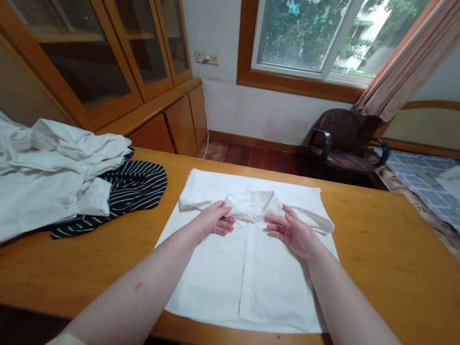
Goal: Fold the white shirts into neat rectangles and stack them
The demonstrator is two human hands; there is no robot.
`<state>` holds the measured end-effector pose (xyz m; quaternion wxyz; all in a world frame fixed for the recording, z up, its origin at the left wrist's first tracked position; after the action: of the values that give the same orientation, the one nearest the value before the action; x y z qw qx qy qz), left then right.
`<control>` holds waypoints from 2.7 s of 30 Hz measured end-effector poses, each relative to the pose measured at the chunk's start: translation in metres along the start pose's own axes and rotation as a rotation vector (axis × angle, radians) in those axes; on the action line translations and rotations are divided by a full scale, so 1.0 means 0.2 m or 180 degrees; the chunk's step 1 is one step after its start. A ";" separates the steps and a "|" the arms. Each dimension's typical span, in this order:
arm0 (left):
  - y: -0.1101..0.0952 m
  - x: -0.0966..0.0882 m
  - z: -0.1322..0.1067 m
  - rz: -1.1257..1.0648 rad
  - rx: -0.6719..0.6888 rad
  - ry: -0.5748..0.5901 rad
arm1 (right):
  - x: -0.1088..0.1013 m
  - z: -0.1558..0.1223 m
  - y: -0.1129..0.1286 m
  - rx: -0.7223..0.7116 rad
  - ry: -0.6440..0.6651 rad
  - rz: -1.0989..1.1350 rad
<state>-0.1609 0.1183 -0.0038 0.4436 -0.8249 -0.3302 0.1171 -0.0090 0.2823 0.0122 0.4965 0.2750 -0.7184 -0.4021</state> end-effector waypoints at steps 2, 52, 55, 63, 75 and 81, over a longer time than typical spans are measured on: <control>-0.02 0.01 -0.01 -0.0266 0.0145 0.0148 | 0.01 0.00 0.01 0.0001 0.0009 0.0080; -0.28 -0.33 -0.20 0.3957 0.0925 -0.2420 | -0.42 -0.22 0.47 -0.0238 -0.2666 -0.5532; -0.30 -0.52 -0.23 0.3958 0.0456 -0.2785 | -0.59 -0.26 0.49 0.0262 -0.3036 -0.5361; -0.25 -0.75 -0.17 0.3493 -0.0196 -0.2210 | -0.73 -0.25 0.43 0.0906 -0.2875 -0.4826; -0.23 -0.84 -0.12 0.3201 0.0009 -0.2582 | -0.77 -0.24 0.41 0.0916 -0.2821 -0.4833; -0.21 -0.85 -0.12 0.3582 -0.0247 -0.2656 | -0.79 -0.28 0.43 0.0953 -0.3087 -0.4909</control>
<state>-0.2969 0.0084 0.0275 0.1221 -0.7719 0.0003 0.6239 0.1000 0.4371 0.0183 -0.3048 0.5403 -0.5102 -0.5956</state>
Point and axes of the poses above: each hand's wrist, its own z-axis towards the middle knuckle, its own x-axis out of the palm, y = z × x, the point moved 8 cm from there along z, towards the middle knuckle, and after that the axes turned 4 degrees about -x, right-handed, at the moved point
